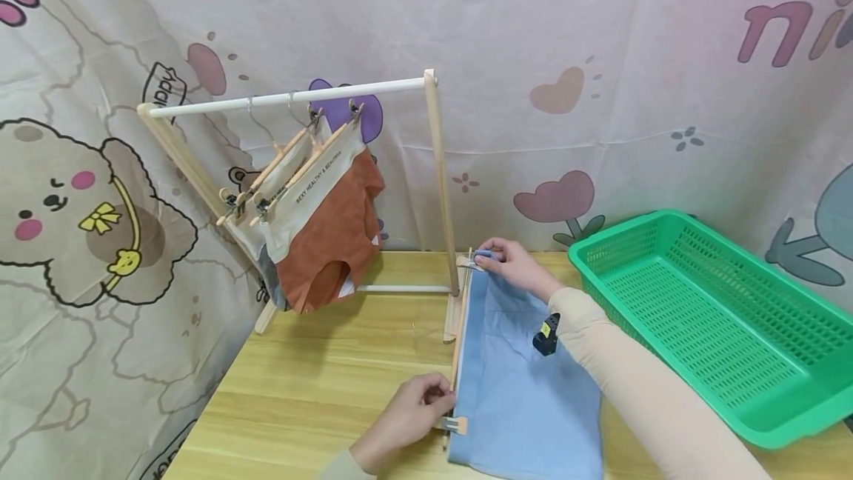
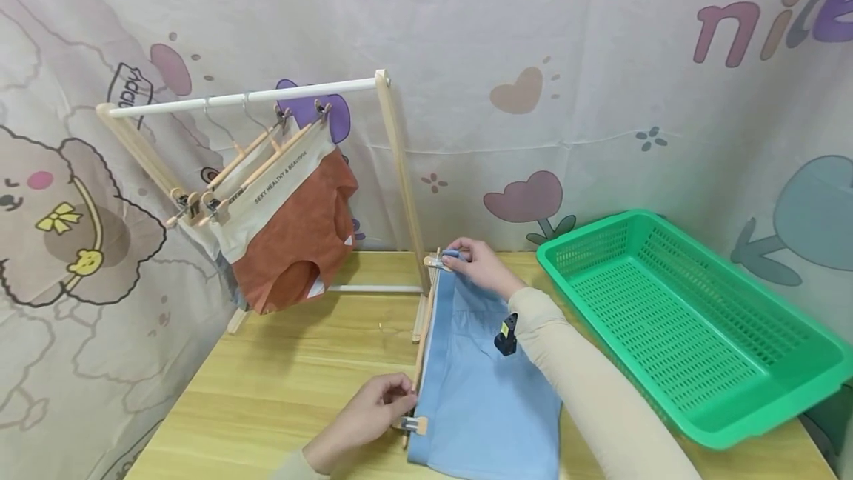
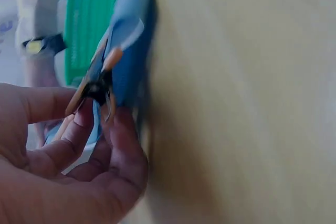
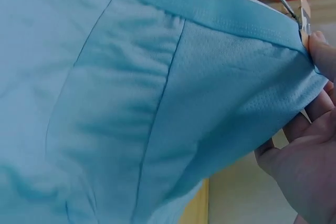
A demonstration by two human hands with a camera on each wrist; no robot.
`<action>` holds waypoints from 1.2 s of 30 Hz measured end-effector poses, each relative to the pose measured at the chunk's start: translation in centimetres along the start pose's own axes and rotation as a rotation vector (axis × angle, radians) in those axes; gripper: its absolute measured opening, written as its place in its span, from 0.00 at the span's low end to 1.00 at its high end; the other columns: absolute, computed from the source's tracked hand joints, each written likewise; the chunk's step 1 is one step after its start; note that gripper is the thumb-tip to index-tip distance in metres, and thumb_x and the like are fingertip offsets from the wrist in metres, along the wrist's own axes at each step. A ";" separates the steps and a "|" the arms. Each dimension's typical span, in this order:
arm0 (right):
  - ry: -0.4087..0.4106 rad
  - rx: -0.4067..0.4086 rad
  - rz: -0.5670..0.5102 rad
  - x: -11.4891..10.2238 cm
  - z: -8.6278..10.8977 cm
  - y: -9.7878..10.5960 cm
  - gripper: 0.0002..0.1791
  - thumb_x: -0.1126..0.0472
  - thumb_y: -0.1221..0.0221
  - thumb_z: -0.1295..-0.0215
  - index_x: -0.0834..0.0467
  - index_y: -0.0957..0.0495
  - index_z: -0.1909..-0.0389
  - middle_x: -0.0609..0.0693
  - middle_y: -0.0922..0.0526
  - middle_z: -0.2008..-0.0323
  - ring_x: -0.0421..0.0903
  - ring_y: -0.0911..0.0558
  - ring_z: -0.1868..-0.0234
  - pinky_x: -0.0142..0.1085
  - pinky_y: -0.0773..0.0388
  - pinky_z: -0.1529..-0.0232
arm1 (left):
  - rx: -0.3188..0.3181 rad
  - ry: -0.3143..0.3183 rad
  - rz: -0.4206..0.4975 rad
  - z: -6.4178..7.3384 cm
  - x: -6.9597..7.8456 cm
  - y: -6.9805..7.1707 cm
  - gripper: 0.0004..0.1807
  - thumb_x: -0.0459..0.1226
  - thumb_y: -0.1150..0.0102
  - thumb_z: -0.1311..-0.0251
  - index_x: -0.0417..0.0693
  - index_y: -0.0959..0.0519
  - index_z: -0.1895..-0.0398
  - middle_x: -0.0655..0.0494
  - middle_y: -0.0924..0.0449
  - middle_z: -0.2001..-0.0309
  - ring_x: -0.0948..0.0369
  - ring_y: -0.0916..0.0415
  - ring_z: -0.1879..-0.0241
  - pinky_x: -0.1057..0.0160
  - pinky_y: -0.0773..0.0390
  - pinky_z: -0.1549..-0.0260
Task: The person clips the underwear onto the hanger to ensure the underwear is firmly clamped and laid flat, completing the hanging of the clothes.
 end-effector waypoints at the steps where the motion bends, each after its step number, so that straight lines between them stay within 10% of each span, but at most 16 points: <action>1: 0.004 0.009 -0.005 0.1 0.0 0.3 0.15 0.58 0.39 0.20 0.64 0.22 0.44 0.51 0.11 0.69 0.37 0.29 0.73 0.32 0.35 0.69 | 0.011 -0.016 -0.019 0.1 0.2 0.6 0.06 0.36 0.37 0.26 0.44 0.18 0.63 0.58 0.21 0.68 0.68 0.27 0.70 0.70 0.26 0.69; 7: 0.007 0.046 -0.048 -0.1 0.2 1.7 0.15 0.58 0.40 0.18 0.65 0.23 0.43 0.59 0.07 0.53 0.37 0.20 0.62 0.32 0.27 0.59 | 0.120 -0.079 -0.111 0.8 1.6 5.1 0.06 0.36 0.39 0.24 0.44 0.18 0.61 0.55 0.19 0.67 0.69 0.26 0.69 0.69 0.25 0.67; 16: 0.067 0.026 -0.158 -1.5 0.6 2.3 0.12 0.60 0.42 0.18 0.65 0.25 0.46 0.42 0.09 0.64 0.36 0.17 0.60 0.32 0.21 0.53 | 0.325 -0.049 -0.321 1.8 3.9 10.1 0.08 0.34 0.34 0.28 0.54 0.15 0.67 0.64 0.20 0.73 0.69 0.27 0.76 0.68 0.27 0.74; 36: 0.175 0.100 -0.240 -5.8 1.2 3.6 0.10 0.63 0.36 0.23 0.65 0.18 0.49 0.35 0.11 0.61 0.34 0.13 0.55 0.28 0.18 0.49 | 0.682 -0.387 -0.798 5.7 13.2 16.8 0.09 0.29 0.25 0.39 0.52 0.15 0.70 0.60 0.20 0.77 0.67 0.30 0.77 0.65 0.28 0.76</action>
Point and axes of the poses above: each hand's wrist, its own z-axis away from the middle knuckle, its own y-axis out of the back of the hand, x = y × z, the point moved 6 cm from there along -z, towards the middle knuckle
